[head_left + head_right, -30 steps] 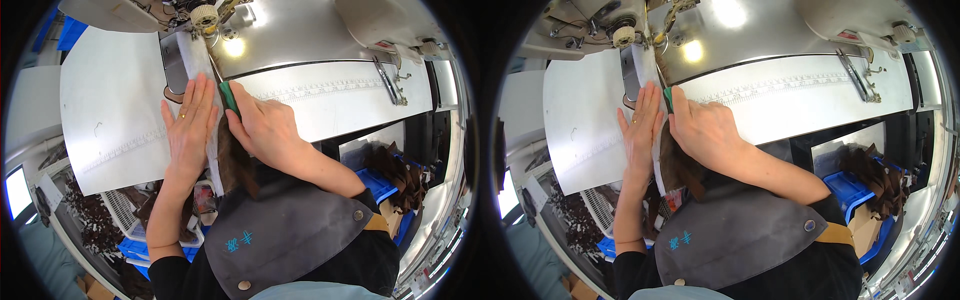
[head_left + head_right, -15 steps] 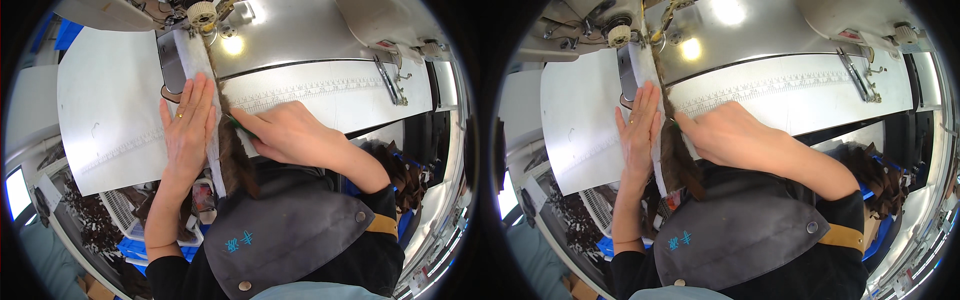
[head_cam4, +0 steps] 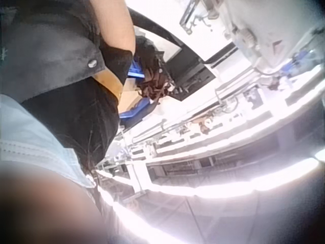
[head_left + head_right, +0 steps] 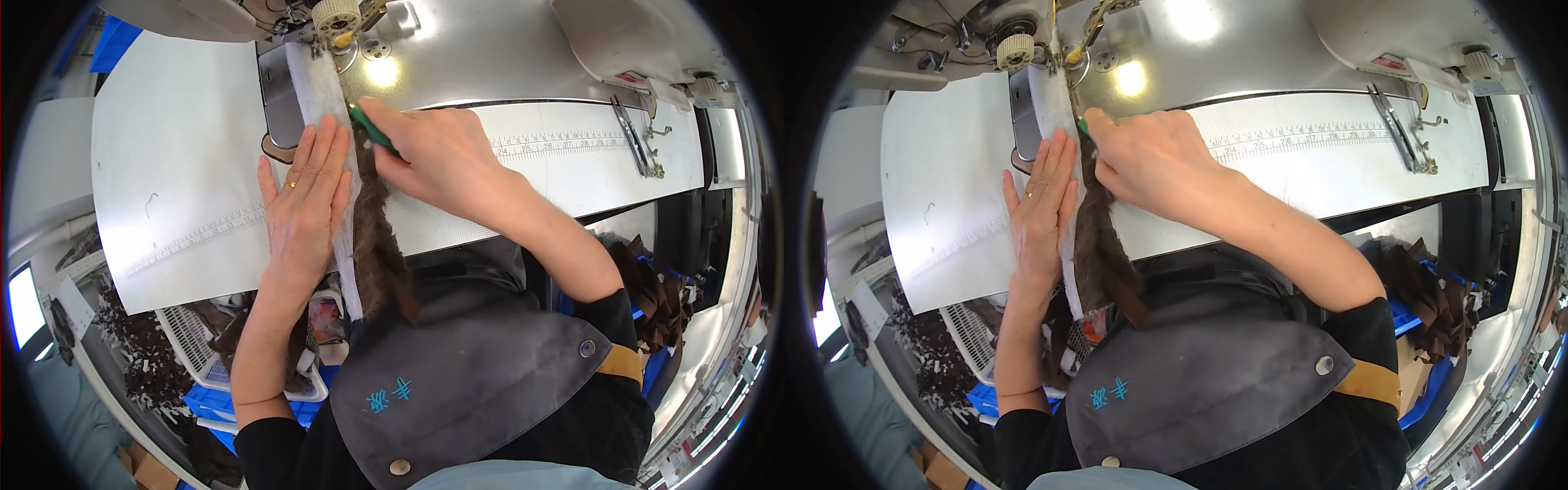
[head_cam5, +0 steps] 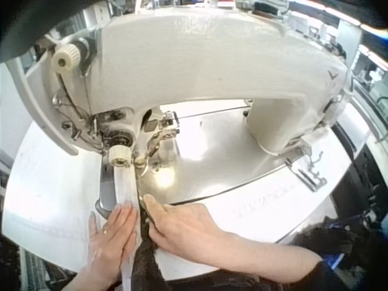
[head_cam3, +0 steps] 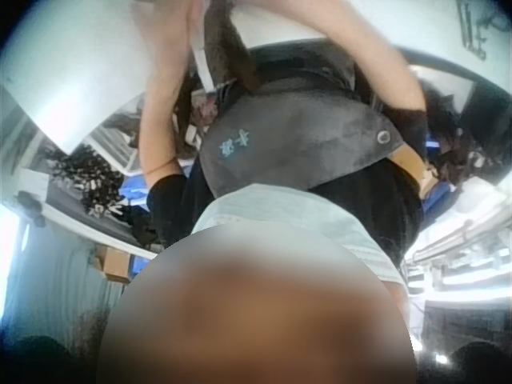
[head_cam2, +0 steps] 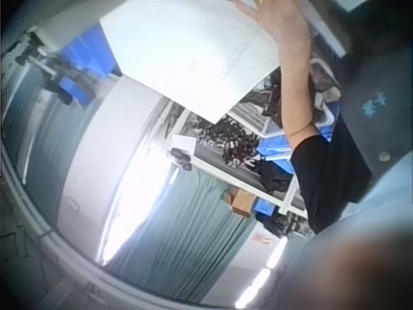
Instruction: Sewing together pieces of fur using an industrial sewing machine.
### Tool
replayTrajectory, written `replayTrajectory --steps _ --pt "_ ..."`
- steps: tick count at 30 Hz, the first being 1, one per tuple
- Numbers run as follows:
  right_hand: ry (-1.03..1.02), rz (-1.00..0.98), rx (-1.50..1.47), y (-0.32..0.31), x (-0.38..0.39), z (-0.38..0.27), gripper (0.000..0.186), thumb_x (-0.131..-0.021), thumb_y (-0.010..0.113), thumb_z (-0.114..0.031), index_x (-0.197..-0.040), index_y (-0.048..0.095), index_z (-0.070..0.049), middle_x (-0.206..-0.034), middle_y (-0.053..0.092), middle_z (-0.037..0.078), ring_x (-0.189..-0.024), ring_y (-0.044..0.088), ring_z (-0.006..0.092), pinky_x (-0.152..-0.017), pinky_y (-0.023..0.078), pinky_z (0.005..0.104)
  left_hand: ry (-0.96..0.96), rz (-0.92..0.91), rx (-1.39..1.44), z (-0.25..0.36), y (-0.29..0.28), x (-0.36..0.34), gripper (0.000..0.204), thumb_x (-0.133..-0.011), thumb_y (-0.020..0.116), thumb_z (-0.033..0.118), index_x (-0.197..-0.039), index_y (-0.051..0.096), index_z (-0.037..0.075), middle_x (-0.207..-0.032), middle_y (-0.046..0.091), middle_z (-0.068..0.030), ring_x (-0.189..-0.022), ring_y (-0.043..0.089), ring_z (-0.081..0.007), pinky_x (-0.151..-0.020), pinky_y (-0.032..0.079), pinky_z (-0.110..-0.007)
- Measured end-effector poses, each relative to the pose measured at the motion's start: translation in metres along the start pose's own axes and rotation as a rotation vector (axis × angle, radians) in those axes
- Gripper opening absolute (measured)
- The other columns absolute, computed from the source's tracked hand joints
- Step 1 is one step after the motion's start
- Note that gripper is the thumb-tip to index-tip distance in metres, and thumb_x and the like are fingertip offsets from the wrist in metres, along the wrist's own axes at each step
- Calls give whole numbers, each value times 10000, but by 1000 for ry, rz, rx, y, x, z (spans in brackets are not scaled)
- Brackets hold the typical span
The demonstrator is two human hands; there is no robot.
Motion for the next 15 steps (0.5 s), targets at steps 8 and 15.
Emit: replayTrajectory --steps 8,15 --pt "-234 -199 -81 -12 44 -25 313 -695 597 -72 -973 543 60 -516 523 103 -460 556 293 -435 432 382 15 4 0 1 -8 -1 373 -869 600 130 -1240 575 105 -1305 546 -33 -1216 509 -181 -1064 224 -506" --pt "-196 -223 -58 -11 41 -24 482 -666 598 -75 -1118 542 84 -552 540 91 -476 565 265 -479 444 375 -2 49 53 -8 -5 -9 334 -909 558 136 -1240 588 166 -1295 556 -6 -1221 506 -191 -1076 207 -495"
Point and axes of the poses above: each hand's wrist, its own x-axis away from the middle knuckle, its own y-axis out of the palm, z = x × y, the point moved 4 cm from there along -x, towards the middle knuckle
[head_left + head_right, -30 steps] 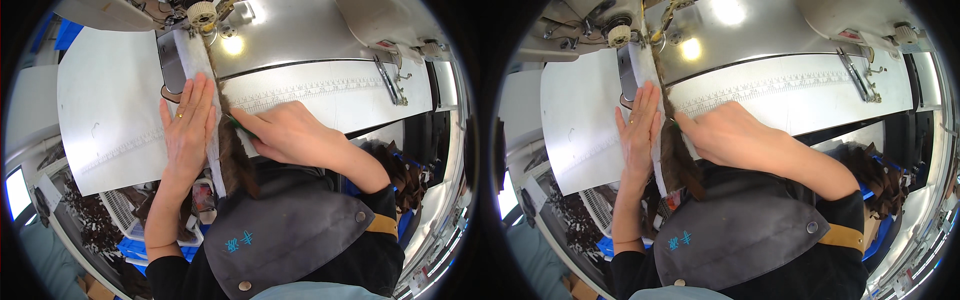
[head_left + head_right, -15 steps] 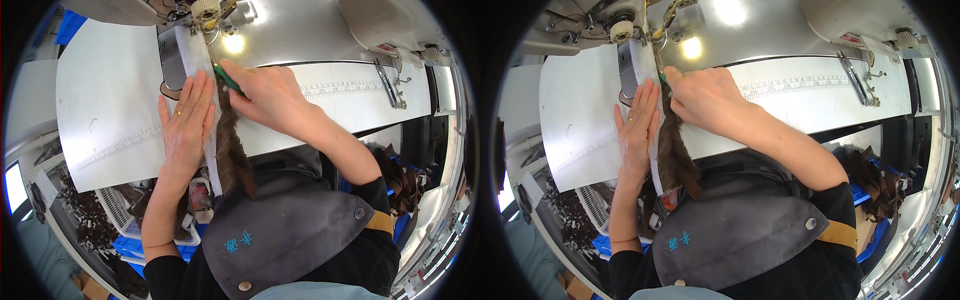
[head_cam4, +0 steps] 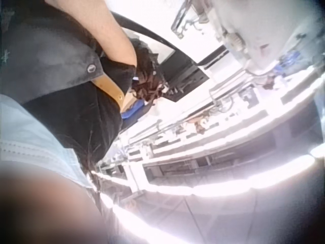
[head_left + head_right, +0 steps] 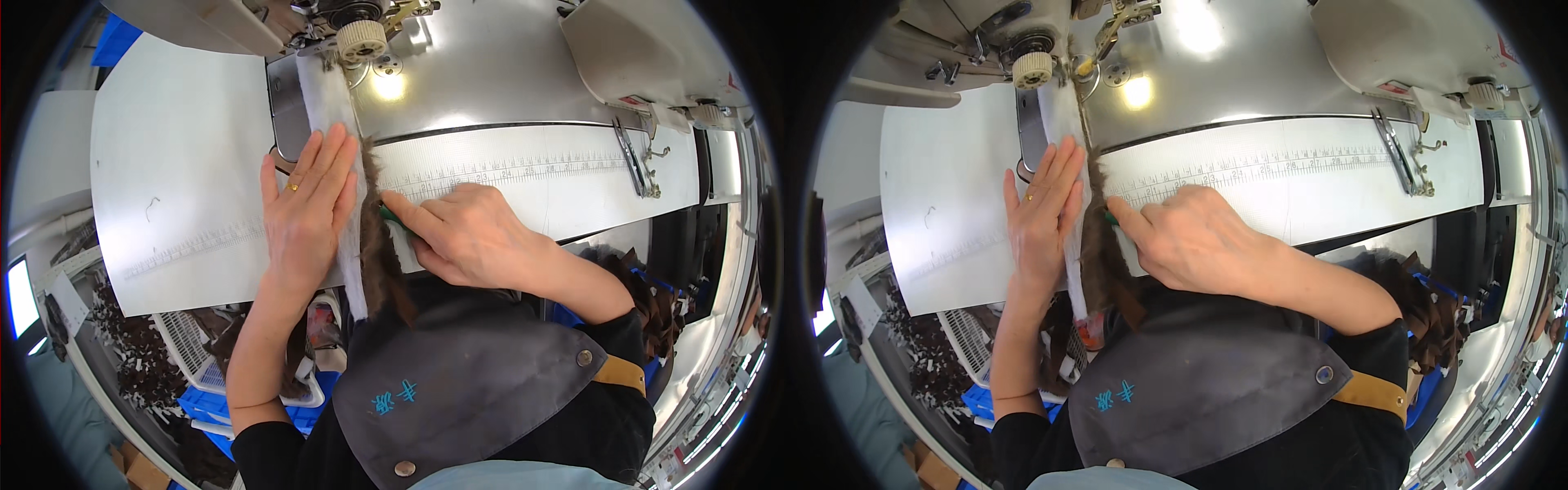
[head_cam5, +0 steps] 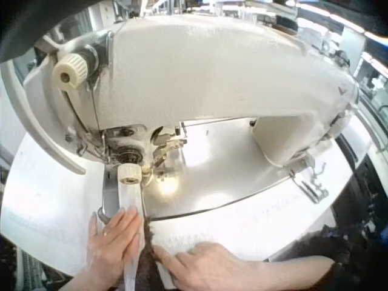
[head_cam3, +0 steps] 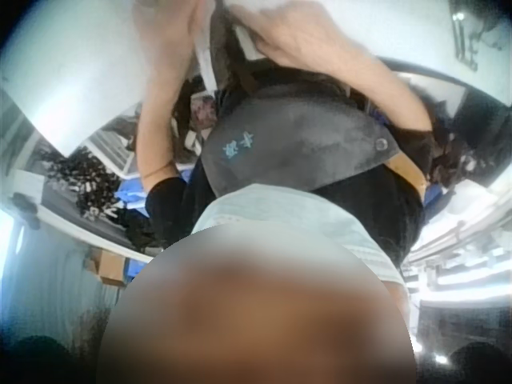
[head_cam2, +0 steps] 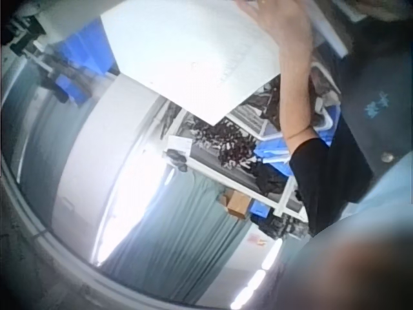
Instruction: Sewing together pieces of fur using an industrial sewing machine.
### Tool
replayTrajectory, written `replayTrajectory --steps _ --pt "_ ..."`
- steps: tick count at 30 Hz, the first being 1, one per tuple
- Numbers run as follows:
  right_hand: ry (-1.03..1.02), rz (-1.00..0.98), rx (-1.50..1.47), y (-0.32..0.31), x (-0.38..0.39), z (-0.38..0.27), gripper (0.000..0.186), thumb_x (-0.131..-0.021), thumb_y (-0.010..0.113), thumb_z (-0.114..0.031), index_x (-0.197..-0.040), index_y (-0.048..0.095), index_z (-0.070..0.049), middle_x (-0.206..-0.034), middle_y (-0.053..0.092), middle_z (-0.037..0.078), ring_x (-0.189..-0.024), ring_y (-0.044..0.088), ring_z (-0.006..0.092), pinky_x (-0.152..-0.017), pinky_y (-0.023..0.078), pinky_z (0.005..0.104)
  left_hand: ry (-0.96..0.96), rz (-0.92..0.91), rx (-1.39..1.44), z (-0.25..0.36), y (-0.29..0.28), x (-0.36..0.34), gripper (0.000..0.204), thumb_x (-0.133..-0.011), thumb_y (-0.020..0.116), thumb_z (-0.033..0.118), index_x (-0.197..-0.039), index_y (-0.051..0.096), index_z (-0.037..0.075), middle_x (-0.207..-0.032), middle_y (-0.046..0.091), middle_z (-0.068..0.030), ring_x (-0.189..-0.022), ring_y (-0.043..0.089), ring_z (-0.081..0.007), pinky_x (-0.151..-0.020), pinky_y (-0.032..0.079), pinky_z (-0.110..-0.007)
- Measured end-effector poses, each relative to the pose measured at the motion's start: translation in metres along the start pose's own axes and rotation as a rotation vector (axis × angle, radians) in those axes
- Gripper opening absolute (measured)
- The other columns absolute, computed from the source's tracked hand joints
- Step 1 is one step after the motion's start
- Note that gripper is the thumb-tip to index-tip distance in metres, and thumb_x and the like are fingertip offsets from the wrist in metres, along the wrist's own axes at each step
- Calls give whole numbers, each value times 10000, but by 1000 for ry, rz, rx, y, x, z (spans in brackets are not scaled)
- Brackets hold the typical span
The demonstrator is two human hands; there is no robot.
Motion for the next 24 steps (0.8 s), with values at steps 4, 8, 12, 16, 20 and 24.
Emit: replayTrajectory --steps 4,8,12,16,20,24 --pt "-22 46 60 -2 -11 9 466 -679 606 -90 -1117 554 60 -551 542 93 -473 565 271 -465 438 377 12 21 -36 -4 2 -13 327 -887 584 139 -1213 598 153 -1276 568 -16 -1189 531 -199 -1046 249 -510" --pt "-34 39 116 -8 -23 19 435 -690 605 -84 -1099 561 57 -540 541 97 -475 564 281 -453 433 372 25 83 -9 -15 8 -25 318 -867 609 144 -1185 612 138 -1257 580 -29 -1161 553 -209 -1023 282 -527" --pt "-4 97 111 -10 -33 22 405 -694 604 -79 -1073 558 56 -541 551 99 -477 567 282 -440 426 361 39 97 -19 -24 13 -37 317 -881 597 154 -1197 605 139 -1264 575 -24 -1169 546 -212 -1035 268 -529" --pt "212 78 31 -1 0 11 479 -749 629 -123 -1201 523 -3 -597 559 96 -506 542 287 -484 420 379 34 94 2 -26 15 -37 320 -895 584 178 -1214 597 148 -1276 567 -18 -1198 523 -202 -1059 227 -529" --pt "313 290 -131 -1 0 5 435 -790 613 -133 -1192 518 4 -598 564 105 -501 532 302 -483 414 385 23 86 -10 -25 13 -36 327 -900 580 203 -1222 593 151 -1285 561 -10 -1221 502 -184 -1071 196 -531" --pt "367 239 -68 8 -27 8 404 -804 606 -143 -1164 514 15 -579 556 104 -510 528 318 -486 413 398 29 88 -32 -25 13 -36 329 -903 576 215 -1225 591 151 -1288 559 -5 -1233 490 -184 -1072 188 -535"
Point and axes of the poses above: each hand's wrist, its own x-axis away from the middle knuckle, its own y-axis out of the palm, z = x × y, the point moved 4 cm from there along -x, towards the middle knuckle
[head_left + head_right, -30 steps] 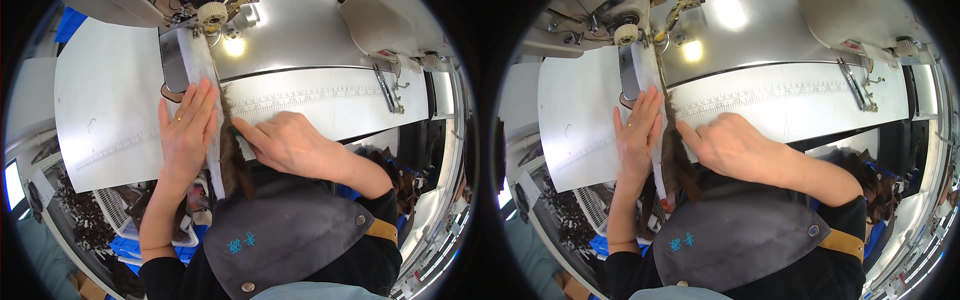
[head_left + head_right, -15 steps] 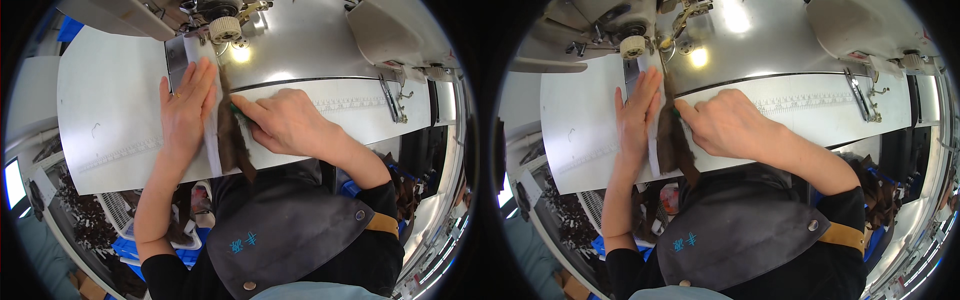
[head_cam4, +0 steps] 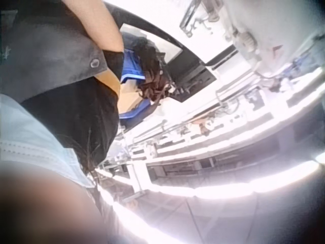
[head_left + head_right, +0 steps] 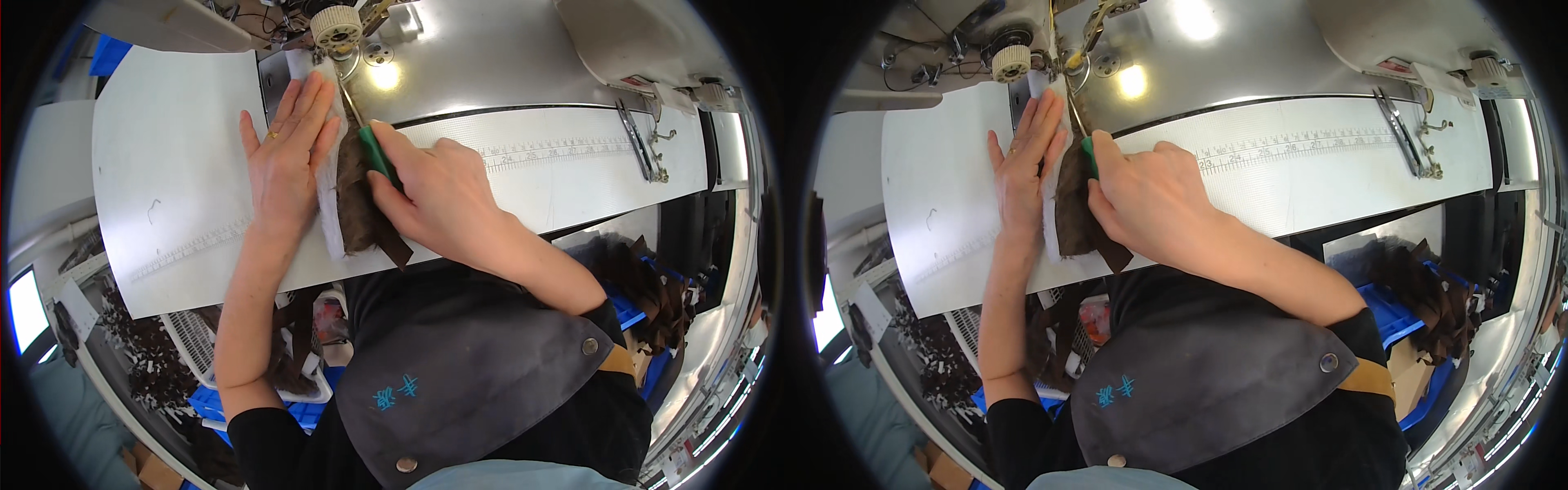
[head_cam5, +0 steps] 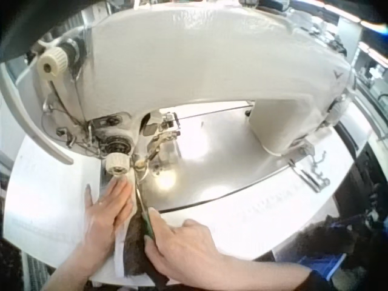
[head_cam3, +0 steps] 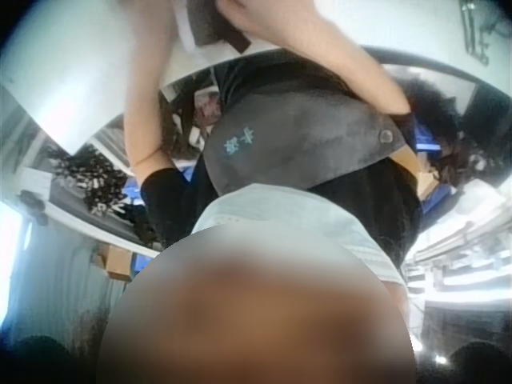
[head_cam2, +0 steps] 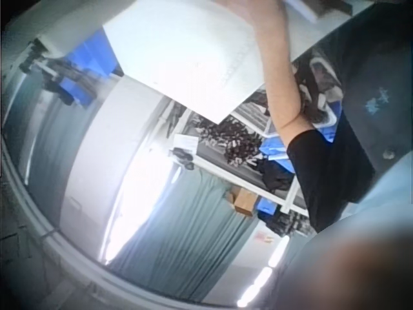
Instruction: Sewing together pieces of fur using an industrial sewing machine.
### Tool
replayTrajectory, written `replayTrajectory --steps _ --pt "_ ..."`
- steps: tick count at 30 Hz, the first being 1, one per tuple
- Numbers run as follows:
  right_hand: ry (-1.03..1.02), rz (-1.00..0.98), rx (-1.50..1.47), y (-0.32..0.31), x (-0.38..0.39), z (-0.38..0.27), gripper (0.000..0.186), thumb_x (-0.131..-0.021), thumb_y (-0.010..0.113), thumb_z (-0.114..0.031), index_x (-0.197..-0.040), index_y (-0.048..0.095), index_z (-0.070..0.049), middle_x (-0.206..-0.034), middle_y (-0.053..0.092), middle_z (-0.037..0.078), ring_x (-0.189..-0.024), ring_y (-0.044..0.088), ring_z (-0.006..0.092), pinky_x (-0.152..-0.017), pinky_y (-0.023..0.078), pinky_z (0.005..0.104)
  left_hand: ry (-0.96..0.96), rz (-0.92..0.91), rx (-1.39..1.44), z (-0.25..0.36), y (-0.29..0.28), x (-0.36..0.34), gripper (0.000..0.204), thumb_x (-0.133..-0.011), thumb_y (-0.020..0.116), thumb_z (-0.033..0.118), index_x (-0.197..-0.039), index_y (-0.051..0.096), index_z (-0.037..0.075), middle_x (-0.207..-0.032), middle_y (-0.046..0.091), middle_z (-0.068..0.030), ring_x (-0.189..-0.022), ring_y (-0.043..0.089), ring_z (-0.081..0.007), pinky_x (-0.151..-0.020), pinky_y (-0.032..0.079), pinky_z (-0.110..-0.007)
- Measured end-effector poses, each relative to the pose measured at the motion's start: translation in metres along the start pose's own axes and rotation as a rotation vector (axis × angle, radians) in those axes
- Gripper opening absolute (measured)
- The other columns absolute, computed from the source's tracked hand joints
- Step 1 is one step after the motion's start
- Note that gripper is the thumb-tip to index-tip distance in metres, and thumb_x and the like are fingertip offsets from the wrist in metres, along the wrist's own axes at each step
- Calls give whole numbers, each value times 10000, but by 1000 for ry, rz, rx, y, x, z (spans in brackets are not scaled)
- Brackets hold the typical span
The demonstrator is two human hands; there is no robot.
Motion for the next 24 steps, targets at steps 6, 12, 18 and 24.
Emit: replayTrajectory --steps 6,12,18,24 --pt "-236 -119 26 2 5 3 436 -740 622 -118 -1145 528 15 -561 553 83 -487 525 295 -514 406 379 -53 -89 122 6 -8 14 344 -910 564 205 -1250 573 155 -1318 535 -16 -1240 484 -205 -1065 199 -541" --pt "-277 -180 -106 -30 39 21 428 -711 614 -109 -1115 552 16 -532 541 73 -465 517 269 -558 396 331 -80 -125 32 25 -15 37 356 -906 571 184 -1259 566 140 -1321 532 -27 -1230 494 -206 -1061 222 -519" --pt "-112 -15 136 -17 -1 25 388 -781 594 -130 -1142 540 3 -559 558 106 -480 538 302 -479 416 390 -69 -86 17 24 -14 37 363 -889 594 156 -1250 574 131 -1312 541 -17 -1222 503 -186 -1067 226 -497" --pt "-360 -47 32 -11 -17 13 213 -722 593 -98 -885 522 19 -505 538 116 -473 560 317 -437 421 415 -70 -78 42 24 -14 36 353 -889 594 158 -1241 583 130 -1311 541 -19 -1224 501 -186 -1073 218 -490"
Point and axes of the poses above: each hand's wrist, its own x-axis away from the middle knuckle, its own y-axis out of the palm, z = x × y, the point moved 4 cm from there along -x, towards the middle knuckle
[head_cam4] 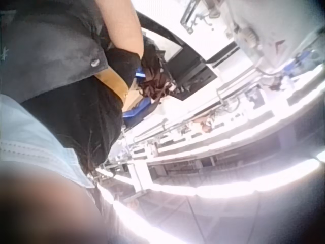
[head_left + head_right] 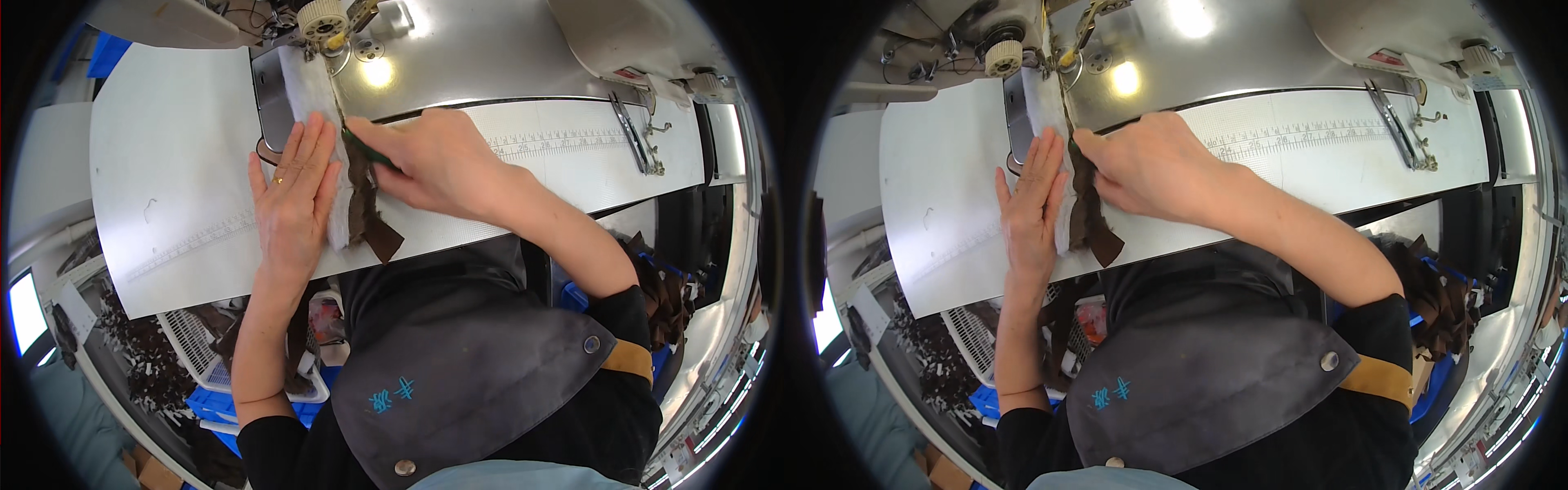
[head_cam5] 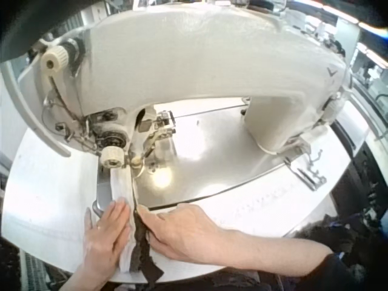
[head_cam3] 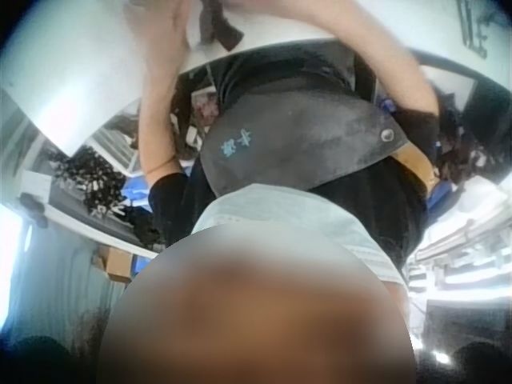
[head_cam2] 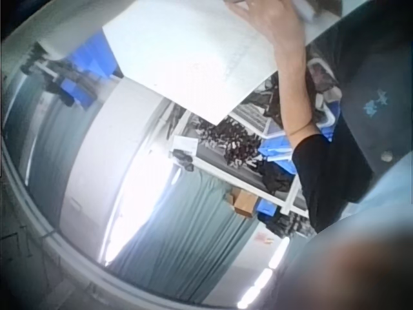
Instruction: Sewing together pieces of fur using an industrial sewing machine.
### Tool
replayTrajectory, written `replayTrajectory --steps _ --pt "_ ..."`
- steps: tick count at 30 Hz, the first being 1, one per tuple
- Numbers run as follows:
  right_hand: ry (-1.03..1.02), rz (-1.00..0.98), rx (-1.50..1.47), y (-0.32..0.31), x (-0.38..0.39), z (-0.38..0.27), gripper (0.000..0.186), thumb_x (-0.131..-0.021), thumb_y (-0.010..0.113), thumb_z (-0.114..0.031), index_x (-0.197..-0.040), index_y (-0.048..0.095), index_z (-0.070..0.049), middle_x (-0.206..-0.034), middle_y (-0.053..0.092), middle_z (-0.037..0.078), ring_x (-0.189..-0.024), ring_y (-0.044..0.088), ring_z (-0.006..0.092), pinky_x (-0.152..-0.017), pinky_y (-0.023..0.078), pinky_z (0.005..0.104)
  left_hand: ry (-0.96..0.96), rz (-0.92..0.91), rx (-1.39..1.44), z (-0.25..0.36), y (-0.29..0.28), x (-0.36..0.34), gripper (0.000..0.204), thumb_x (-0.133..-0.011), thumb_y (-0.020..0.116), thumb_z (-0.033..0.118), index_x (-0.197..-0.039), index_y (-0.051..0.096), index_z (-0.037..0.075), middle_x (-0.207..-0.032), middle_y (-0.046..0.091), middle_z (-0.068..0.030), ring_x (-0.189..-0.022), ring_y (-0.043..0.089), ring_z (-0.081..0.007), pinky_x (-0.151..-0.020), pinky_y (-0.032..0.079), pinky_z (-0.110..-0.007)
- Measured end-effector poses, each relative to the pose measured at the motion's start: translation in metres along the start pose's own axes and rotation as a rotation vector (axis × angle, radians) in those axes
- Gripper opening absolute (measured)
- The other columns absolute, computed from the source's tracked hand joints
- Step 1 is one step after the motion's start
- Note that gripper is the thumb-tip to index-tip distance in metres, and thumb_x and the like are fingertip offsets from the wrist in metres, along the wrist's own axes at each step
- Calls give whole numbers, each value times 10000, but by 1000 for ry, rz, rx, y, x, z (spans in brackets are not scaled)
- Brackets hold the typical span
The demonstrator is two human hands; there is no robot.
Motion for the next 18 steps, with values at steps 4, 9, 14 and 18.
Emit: replayTrajectory --steps 4,9,14,18 --pt "-37 -145 -9 1 25 -19 288 -699 626 -113 -939 542 22 -495 528 96 -463 557 313 -461 435 399 19 5 1 -1 -2 -1 336 -884 601 160 -1217 599 121 -1287 561 -23 -1199 524 -199 -1062 240 -492" --pt "-59 -165 60 -5 24 -18 357 -690 632 -109 -1004 550 39 -473 511 88 -444 544 306 -482 438 387 36 28 9 -2 -2 -7 314 -878 608 160 -1189 615 110 -1265 577 -29 -1176 542 -206 -1043 269 -502" --pt "-71 -134 97 -8 10 -6 288 -684 628 -100 -930 564 35 -463 508 94 -450 551 302 -469 431 387 43 50 4 -9 3 -21 316 -875 610 156 -1187 608 107 -1252 584 -50 -1161 553 -224 -1029 287 -514" --pt "-76 -122 74 -11 -2 4 193 -681 617 -88 -833 545 6 -474 519 106 -460 551 307 -443 419 387 49 82 12 -16 7 -34 315 -876 609 154 -1188 604 116 -1249 584 -56 -1153 559 -227 -1023 291 -521"
Point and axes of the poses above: each hand's wrist, its own x-axis away from the middle knuckle, its own y-axis out of the palm, z = x × y, the point moved 4 cm from there along -x, towards the middle knuckle
